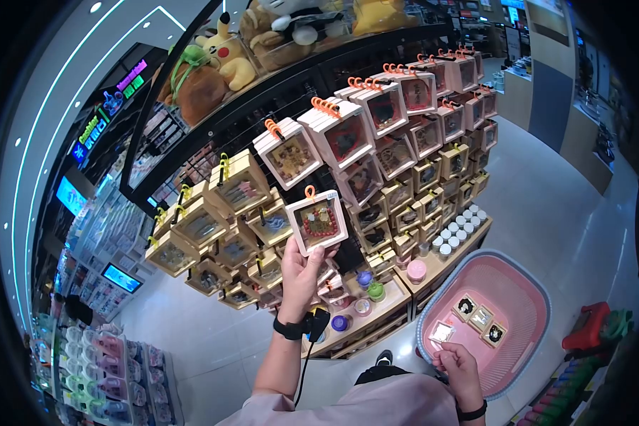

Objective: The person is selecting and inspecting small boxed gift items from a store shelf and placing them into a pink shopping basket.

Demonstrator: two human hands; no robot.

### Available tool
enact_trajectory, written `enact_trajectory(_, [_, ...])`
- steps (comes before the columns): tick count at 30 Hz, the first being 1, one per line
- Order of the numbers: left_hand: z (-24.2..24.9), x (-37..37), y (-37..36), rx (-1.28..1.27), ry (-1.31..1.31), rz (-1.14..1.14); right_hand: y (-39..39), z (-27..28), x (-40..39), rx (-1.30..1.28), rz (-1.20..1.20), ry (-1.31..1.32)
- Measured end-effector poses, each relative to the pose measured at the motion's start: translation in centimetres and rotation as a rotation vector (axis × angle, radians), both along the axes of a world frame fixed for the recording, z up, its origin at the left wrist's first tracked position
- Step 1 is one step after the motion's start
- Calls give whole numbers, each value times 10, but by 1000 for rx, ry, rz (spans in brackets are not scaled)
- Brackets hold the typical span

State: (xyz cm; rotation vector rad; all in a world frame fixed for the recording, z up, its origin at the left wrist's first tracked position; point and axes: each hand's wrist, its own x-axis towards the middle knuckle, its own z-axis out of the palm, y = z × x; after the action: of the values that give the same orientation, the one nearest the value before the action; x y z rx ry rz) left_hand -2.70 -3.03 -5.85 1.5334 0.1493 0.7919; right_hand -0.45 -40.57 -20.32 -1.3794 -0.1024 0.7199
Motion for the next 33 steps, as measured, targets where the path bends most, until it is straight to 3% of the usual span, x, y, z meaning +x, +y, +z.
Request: enact_trajectory(33, [-20,37,19,-351,-79,-68,3,2,-2,-4,-13,11])
